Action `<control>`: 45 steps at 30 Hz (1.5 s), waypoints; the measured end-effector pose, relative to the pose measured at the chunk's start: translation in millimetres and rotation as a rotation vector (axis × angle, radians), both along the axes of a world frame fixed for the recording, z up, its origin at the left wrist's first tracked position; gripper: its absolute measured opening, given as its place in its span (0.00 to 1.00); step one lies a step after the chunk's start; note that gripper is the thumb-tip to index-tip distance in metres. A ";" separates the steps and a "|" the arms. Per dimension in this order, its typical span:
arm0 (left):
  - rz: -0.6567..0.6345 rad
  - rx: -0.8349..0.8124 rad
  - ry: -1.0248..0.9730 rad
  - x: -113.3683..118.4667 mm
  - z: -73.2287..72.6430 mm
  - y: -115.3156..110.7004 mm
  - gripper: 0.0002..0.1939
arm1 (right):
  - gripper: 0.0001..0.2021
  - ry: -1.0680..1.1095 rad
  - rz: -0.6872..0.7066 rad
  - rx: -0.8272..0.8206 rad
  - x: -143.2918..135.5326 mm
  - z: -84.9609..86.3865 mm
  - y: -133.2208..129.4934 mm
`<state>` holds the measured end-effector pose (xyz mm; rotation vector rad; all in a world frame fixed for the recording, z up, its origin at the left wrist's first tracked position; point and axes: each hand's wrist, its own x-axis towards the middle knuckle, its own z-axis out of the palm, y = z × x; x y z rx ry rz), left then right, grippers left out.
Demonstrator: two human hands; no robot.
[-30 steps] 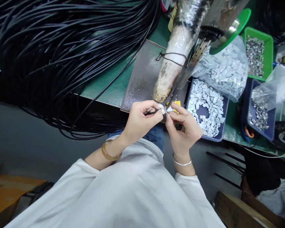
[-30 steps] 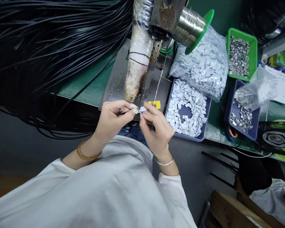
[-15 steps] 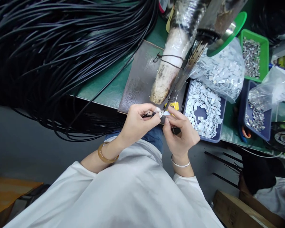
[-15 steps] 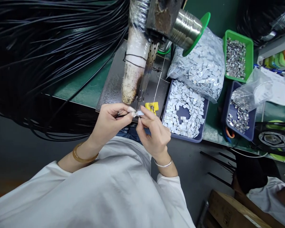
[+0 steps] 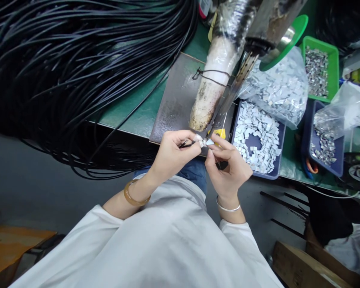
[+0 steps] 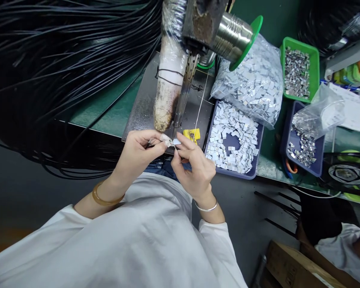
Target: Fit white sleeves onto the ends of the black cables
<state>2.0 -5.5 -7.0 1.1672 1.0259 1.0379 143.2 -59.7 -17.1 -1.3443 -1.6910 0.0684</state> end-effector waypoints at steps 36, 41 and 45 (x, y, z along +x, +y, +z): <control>-0.034 0.164 -0.003 -1.5 -7.4 -10.3 0.06 | 0.06 0.190 -0.023 -0.116 0.6 3.0 -1.8; 0.034 0.236 0.085 1.3 -11.3 -7.4 0.05 | 0.09 0.016 -0.035 0.004 -0.3 -0.3 4.1; 0.072 0.364 0.107 1.3 -10.7 -5.7 0.04 | 0.10 0.012 -0.028 0.034 0.1 2.0 6.7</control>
